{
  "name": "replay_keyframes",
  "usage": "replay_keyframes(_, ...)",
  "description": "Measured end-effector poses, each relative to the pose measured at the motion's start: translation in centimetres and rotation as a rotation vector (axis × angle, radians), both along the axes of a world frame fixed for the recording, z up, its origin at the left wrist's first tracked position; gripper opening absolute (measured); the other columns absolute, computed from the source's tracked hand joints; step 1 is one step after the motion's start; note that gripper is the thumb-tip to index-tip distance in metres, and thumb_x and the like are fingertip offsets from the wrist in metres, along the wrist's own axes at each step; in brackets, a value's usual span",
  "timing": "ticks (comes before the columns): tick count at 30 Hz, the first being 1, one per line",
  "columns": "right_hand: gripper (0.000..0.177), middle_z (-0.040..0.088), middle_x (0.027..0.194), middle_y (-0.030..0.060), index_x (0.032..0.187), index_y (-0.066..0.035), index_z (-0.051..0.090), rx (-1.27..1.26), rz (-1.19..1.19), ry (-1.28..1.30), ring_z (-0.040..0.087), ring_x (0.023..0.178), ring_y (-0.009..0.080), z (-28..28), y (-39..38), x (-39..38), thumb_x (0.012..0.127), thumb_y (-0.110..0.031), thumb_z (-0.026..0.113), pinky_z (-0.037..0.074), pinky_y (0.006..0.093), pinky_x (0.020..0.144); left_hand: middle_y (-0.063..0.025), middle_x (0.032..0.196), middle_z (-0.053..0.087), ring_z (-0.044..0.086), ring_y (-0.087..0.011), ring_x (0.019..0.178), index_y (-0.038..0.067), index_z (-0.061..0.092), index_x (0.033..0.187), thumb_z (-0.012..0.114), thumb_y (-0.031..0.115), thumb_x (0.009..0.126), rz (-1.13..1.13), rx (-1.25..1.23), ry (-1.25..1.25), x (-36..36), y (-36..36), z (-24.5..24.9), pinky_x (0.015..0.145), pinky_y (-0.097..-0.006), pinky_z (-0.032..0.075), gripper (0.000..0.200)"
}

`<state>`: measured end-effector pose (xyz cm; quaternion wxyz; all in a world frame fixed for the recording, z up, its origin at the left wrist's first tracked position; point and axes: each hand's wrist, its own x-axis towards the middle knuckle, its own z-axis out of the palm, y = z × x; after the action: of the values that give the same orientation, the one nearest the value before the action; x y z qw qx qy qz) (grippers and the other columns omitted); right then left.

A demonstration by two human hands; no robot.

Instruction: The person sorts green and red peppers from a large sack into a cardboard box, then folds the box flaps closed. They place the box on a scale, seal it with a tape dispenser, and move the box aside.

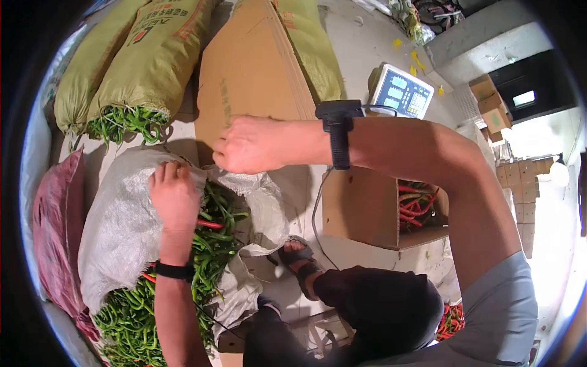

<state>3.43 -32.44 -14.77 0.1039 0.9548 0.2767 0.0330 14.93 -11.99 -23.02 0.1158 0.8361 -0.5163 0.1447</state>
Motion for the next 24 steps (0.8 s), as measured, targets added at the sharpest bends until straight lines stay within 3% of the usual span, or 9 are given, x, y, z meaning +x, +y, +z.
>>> replay_keyframes(3, 0.014, 0.064, 0.078, 0.0072, 0.080, -0.004, 0.064, 0.011, -0.029, -0.051, 0.067, 0.079, 0.0238, -0.8, 0.4, 1.1, 0.074, -0.016, 0.063, 0.053, 0.0388, 0.066, -0.0110, 0.112, 0.065, 0.058, -0.0297, 0.105, 0.007, 0.068, 0.111, 0.072, 0.018, 0.075, -0.090, 0.067, -0.010, 2.7, 0.4, 1.3, 0.090, -0.0432, 0.044, 0.038)
replay_keyframes(5, 0.013, 0.064, 0.076, 0.0069, 0.080, -0.004, 0.064, 0.046, 0.013, -0.063, 0.067, 0.078, 0.0239, -1.1, 0.2, 2.0, 0.074, -0.016, 0.063, 0.052, 0.0384, 0.068, -0.0125, 0.123, 0.061, 0.055, -0.0311, 0.118, 0.006, 0.060, 0.126, 0.075, 0.018, 0.073, -0.222, 0.138, 0.189, 2.3, 0.5, 2.9, 0.097, -0.0452, 0.042, 0.057)
replay_keyframes(8, 0.012, 0.064, 0.076, 0.0065, 0.080, -0.005, 0.064, 0.060, 0.077, -0.001, 0.067, 0.078, 0.0238, -1.8, -1.4, 2.3, 0.075, -0.016, 0.063, 0.052, 0.0379, 0.071, -0.0145, 0.135, 0.054, 0.047, -0.0323, 0.130, 0.003, 0.052, 0.135, 0.081, 0.027, 0.069, -0.174, 0.131, 0.102, -0.7, 0.2, 2.2, 0.106, -0.0487, 0.036, 0.076)
replay_keyframes(11, 0.012, 0.064, 0.076, 0.0060, 0.079, -0.005, 0.064, 0.055, 0.070, 0.043, 0.067, 0.079, 0.0243, -1.3, -3.0, 1.1, 0.074, -0.016, 0.063, 0.051, 0.0374, 0.073, -0.0147, 0.144, 0.047, 0.040, -0.0319, 0.138, 0.002, 0.045, 0.141, 0.081, 0.025, 0.068, -0.043, 0.164, 0.140, -1.2, -0.6, 0.1, 0.114, -0.0489, 0.030, 0.085)
replay_keyframes(16, 0.012, 0.062, 0.074, 0.0068, 0.081, -0.005, 0.062, 0.104, 0.075, 0.038, 0.067, 0.079, 0.0249, -1.6, -2.2, -0.3, 0.075, -0.015, 0.064, 0.052, 0.0399, 0.070, -0.0135, 0.138, 0.053, 0.047, -0.0319, 0.130, 0.003, 0.051, 0.137, 0.073, 0.014, 0.072, 0.004, 0.102, -0.023, -0.2, -1.3, -1.5, 0.109, -0.0472, 0.036, 0.070)
replay_keyframes(18, 0.018, 0.064, 0.078, 0.0118, 0.084, -0.001, 0.061, 0.353, -0.186, 0.171, 0.068, 0.080, 0.0313, -2.2, -0.5, 0.1, 0.077, -0.017, 0.065, 0.053, 0.0443, 0.069, -0.0131, 0.126, 0.061, 0.057, -0.0320, 0.115, 0.003, 0.059, 0.127, 0.066, 0.005, 0.072, -0.014, 0.043, 0.066, 1.9, -0.8, -2.1, 0.099, -0.0442, 0.044, 0.056)
replay_keyframes(19, 0.018, 0.064, 0.078, 0.0118, 0.084, -0.001, 0.061, 0.365, -0.194, 0.168, 0.068, 0.080, 0.0313, -2.4, 0.0, 0.5, 0.077, -0.017, 0.065, 0.053, 0.0443, 0.069, -0.0131, 0.126, 0.061, 0.057, -0.0320, 0.115, 0.003, 0.059, 0.127, 0.066, 0.005, 0.072, -0.024, 0.054, 0.063, 2.6, -0.7, -1.3, 0.099, -0.0442, 0.044, 0.056)
replay_keyframes(21, 0.025, 0.066, 0.084, 0.0182, 0.087, 0.002, 0.059, 0.552, -0.439, 0.326, 0.067, 0.083, 0.0391, -2.6, 0.7, 1.3, 0.079, -0.021, 0.066, 0.053, 0.0492, 0.072, -0.0111, 0.110, 0.066, 0.063, -0.0299, 0.097, 0.003, 0.066, 0.114, 0.064, 0.002, 0.071, -0.145, 0.010, -0.042, 4.4, -0.1, 1.4, 0.085, -0.0413, 0.050, 0.043)
replay_keyframes(24, 0.031, 0.066, 0.087, 0.0220, 0.092, 0.003, 0.058, 0.703, -0.466, 0.331, 0.066, 0.086, 0.0423, -3.0, 1.4, 0.7, 0.085, -0.027, 0.065, 0.052, 0.0514, 0.075, -0.0098, 0.098, 0.065, 0.064, -0.0306, 0.090, 0.008, 0.068, 0.109, 0.061, -0.002, 0.072, -0.162, 0.030, 0.020, 5.8, 0.2, 3.4, 0.078, -0.0406, 0.052, 0.039)
